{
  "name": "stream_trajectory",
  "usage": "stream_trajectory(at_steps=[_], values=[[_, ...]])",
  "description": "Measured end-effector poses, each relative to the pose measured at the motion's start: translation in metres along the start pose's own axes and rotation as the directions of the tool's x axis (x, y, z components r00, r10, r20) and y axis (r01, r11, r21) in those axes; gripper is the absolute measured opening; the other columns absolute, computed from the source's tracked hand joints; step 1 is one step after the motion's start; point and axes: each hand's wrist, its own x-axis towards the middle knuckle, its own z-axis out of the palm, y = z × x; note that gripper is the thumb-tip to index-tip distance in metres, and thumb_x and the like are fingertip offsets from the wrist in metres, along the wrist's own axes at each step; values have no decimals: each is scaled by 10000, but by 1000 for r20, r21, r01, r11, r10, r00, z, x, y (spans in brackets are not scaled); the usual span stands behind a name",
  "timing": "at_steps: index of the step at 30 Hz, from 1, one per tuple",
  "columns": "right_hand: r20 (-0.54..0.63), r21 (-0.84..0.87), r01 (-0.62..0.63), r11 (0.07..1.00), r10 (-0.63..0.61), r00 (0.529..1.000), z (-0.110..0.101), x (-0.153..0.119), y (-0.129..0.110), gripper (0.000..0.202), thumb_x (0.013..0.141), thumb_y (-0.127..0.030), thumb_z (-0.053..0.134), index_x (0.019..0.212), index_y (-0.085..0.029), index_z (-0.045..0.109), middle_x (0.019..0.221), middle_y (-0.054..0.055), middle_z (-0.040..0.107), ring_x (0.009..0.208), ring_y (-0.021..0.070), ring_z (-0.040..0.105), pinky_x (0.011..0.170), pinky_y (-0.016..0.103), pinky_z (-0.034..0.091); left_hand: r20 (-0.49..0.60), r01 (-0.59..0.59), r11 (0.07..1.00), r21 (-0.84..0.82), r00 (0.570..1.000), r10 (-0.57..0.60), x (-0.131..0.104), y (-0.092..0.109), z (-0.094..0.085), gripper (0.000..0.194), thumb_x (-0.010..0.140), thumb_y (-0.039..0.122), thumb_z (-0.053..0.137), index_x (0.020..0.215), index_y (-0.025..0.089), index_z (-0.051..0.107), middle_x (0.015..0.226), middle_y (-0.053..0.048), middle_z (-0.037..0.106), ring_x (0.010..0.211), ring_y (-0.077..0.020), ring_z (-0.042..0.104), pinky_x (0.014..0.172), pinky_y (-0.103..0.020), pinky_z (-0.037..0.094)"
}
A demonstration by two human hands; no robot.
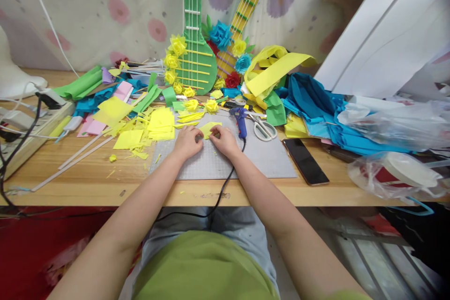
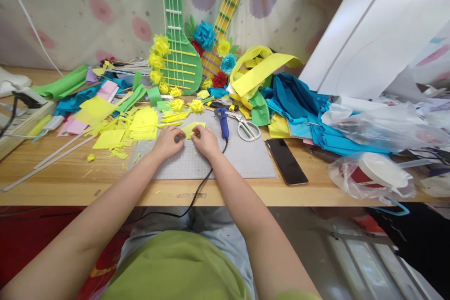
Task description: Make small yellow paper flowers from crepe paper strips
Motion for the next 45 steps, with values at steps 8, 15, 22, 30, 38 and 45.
stream_trajectory(at_steps=[8,15,22,30,38,45], values=[[-66,-123,-75,990,68,996,3,-2,-8,191,737,-179,507,919,-217,548,782,20,630,840,195,524,725,317,405,-15,67,998,15,998,-66,3,4,4,156,660,243,565,781,202,654,858,-65,623,906,-257,512,826,-381,419],[-70,-136,-141,981,133,989,0,-3,-18,206,728,-175,502,929,-207,532,793,35,633,869,216,529,720,324,407,-54,173,983,66,984,-170,7,13,7,214,770,340,493,714,187,632,835,-78,638,888,-256,519,792,-386,401],[-51,-192,-174,966,167,985,-2,-4,-22,221,741,-186,474,957,-199,521,834,30,640,888,211,535,733,307,400,-60,213,973,84,976,-209,8,13,11,179,753,331,531,713,191,635,844,-66,633,906,-233,510,794,-350,380],[-48,-292,-156,944,148,988,0,-4,-23,203,775,-175,424,958,-187,513,878,57,629,874,208,541,719,301,392,-70,183,983,32,981,-181,9,12,10,134,747,309,560,771,212,649,868,-62,589,923,-236,479,804,-350,361],[-33,-382,-93,919,87,996,3,-6,-23,183,801,-228,431,960,-182,511,942,74,607,858,199,555,707,292,396,-62,131,991,12,990,-130,9,15,13,154,758,284,542,806,257,686,918,-64,551,979,-253,439,846,-388,326],[-7,-381,-73,922,76,997,0,-6,-23,224,804,-216,419,1015,-187,488,991,76,582,889,197,545,733,298,402,-29,169,985,-22,985,-169,11,15,12,170,749,360,563,809,257,685,919,-63,550,979,-260,441,853,-402,326]])
